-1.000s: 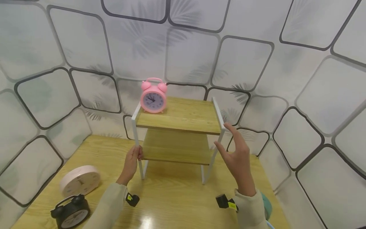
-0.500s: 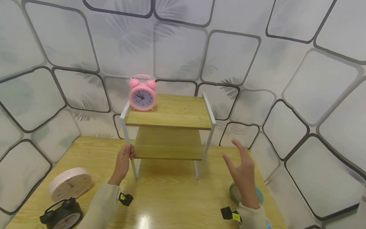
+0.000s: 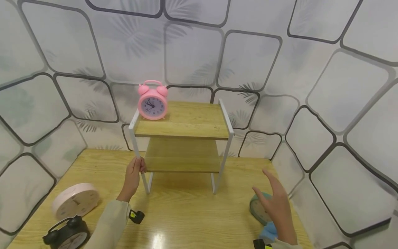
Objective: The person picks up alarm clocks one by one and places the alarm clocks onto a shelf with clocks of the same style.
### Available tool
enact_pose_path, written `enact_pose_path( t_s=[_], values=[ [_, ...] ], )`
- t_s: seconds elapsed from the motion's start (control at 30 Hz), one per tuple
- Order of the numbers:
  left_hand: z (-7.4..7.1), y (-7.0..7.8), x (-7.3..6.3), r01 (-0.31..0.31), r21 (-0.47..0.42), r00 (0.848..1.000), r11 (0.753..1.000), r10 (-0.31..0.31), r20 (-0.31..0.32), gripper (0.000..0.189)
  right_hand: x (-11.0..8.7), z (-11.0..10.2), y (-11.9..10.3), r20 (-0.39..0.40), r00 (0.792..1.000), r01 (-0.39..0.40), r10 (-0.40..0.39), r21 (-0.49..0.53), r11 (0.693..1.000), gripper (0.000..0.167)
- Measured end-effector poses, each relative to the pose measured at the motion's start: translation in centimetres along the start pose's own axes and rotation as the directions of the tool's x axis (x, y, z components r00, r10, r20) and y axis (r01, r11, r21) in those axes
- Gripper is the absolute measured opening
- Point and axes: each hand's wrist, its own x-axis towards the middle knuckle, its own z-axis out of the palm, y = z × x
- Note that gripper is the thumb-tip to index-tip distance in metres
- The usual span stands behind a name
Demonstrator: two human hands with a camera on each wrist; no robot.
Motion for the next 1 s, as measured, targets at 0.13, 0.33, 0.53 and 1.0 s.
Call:
enact_pose_path(
  t_s=[0.13, 0.33, 0.53, 1.0],
  values=[
    [-0.1, 0.0, -0.1, -0.020, 0.000, 1.000, 1.000, 0.020, 0.001, 0.033, -1.3, -0.5, 0.5, 0.022, 0.997, -0.066, 0.068, -0.062, 0.996, 0.071],
    [-0.2, -0.2, -0.2, -0.025, -0.002, 1.000, 1.000, 0.025, -0.005, 0.032, -3.3, -1.4, 1.5, 0.050, 0.985, -0.152, 0.162, -0.159, 0.975, 0.069],
    [0.2, -0.5, -0.1, 0.005, -0.010, 1.000, 1.000, -0.005, 0.009, 0.033, -5.7, -2.5, 2.8, 0.036, 0.982, -0.176, 0.186, -0.189, 0.966, 0.069],
    [1.6, -0.7, -0.2, -0.005, -0.021, 0.999, 1.000, 0.006, 0.045, 0.032, -9.1, -4.9, 8.1, 0.562, 0.472, -0.593, 0.680, -0.368, 0.716, 0.111]
  ],
)
